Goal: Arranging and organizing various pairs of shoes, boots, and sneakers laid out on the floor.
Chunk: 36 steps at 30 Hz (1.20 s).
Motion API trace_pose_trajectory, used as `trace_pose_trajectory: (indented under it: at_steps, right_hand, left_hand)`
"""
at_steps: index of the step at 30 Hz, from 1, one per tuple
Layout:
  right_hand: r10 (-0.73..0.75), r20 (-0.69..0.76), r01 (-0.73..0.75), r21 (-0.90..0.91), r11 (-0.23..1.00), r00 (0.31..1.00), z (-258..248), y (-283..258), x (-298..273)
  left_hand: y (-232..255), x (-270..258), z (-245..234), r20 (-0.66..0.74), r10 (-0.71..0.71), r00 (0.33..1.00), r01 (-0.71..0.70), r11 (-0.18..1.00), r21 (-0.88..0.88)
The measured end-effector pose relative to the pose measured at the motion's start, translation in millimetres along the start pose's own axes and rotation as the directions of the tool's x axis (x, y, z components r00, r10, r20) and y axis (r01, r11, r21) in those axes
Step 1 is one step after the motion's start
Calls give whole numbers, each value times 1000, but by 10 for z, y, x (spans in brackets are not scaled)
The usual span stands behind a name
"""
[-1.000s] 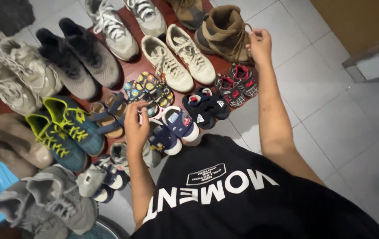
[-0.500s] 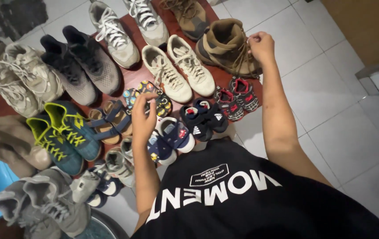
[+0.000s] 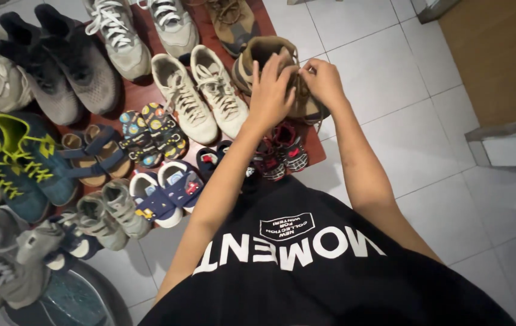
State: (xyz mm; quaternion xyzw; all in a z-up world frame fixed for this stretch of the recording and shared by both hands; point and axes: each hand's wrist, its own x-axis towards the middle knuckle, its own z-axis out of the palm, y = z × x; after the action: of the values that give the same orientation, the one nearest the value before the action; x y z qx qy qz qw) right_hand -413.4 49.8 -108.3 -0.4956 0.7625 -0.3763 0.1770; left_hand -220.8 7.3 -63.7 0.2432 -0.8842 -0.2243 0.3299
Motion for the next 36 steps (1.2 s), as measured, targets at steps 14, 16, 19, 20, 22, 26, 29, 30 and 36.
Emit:
trace_pose_trajectory:
  at_steps: [14,16,19,20,22,26,29,30,36]
  right_hand:
    - [8,87,-7,-14,1000,996,-689,47,288]
    - [-24,27,24,27,999,999,-995,-7,264]
    - [-91,-111,99,68,993,990,-1479,-87,244]
    - [-122,-179,137,72,988,976,-1635,-114,227]
    - [-160,-232,185,94,978,959,-1846,-47,213]
    - [-214,-434,298,136,945,875,-2277,-391,94]
    - [-193,-404,284,180,942,894,-2297,-226,145]
    - [-197,-405,288,179,941,893,-2233,-77,194]
    - [-97,-165,108,59,992,982,-1650,366,205]
  left_hand:
    - [-269,25,540,-103,-2,995,53,866,497]
    - [-226,-9,510,-100,-12,995,60,867,495]
    - [-205,0,478,-105,-19,994,69,869,490]
    - [-202,-6,467,-109,-27,994,77,870,488]
    - [-190,-3,473,-110,-35,993,85,870,486]
    - [-216,5,485,-120,-31,992,87,864,497]
    - [-238,-15,523,-146,-23,989,92,871,483]
    - [-220,12,509,-150,-21,988,92,870,484]
    - [-87,47,472,-121,-126,985,162,916,366]
